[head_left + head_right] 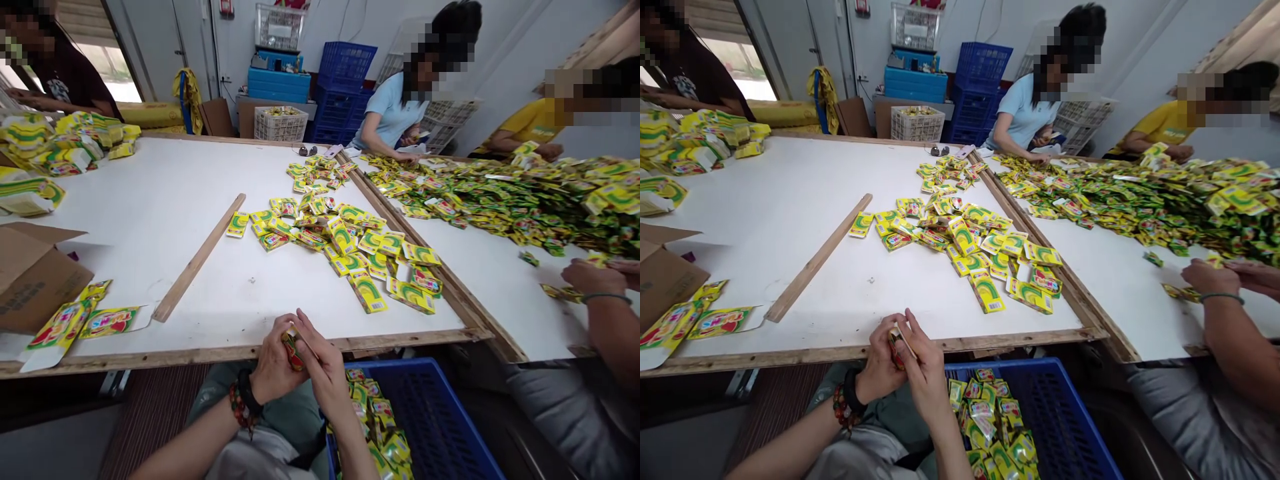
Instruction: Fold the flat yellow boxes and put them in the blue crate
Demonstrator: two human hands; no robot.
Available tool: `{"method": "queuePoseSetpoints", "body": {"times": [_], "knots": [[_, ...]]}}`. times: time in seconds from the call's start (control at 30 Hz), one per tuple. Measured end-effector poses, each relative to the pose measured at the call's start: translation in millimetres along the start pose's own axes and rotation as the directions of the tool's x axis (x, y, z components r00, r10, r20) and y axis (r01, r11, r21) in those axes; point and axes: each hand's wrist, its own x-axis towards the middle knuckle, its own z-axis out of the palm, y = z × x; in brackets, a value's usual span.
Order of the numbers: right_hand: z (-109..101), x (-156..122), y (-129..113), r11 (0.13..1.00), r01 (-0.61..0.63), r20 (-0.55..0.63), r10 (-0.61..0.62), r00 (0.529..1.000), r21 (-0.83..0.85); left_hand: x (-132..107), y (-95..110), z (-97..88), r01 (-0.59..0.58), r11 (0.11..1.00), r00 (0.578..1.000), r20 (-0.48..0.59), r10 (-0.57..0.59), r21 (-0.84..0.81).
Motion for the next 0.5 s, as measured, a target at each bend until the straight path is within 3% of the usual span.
{"method": "queuePoseSetpoints", "body": {"times": [0.1, 0.23, 0.33, 0.5], "knots": [[0, -1, -1, 0.985, 0.103, -0.03, -0.109, 0.994, -0.138, 5, 5, -2.6, 0.164, 0.986, 0.974, 0.15, -0.167, 0.033], [-3, 4, -3, 0.985, -0.073, -0.197, 0.042, 0.98, -0.154, 11, 11, -3.8, 0.285, 0.952, 0.911, 0.277, -0.306, 0.113], [-7, 8, -8, 0.988, -0.134, -0.119, 0.124, 0.985, -0.082, 11, 10, -2.7, 0.317, 0.941, 0.903, 0.265, -0.339, 0.122], [1, 7, -8, 0.971, 0.081, 0.024, -0.077, 0.997, -0.224, 2, 4, 2.4, 0.387, 0.915, 0.882, 0.243, -0.404, 0.114]]}}
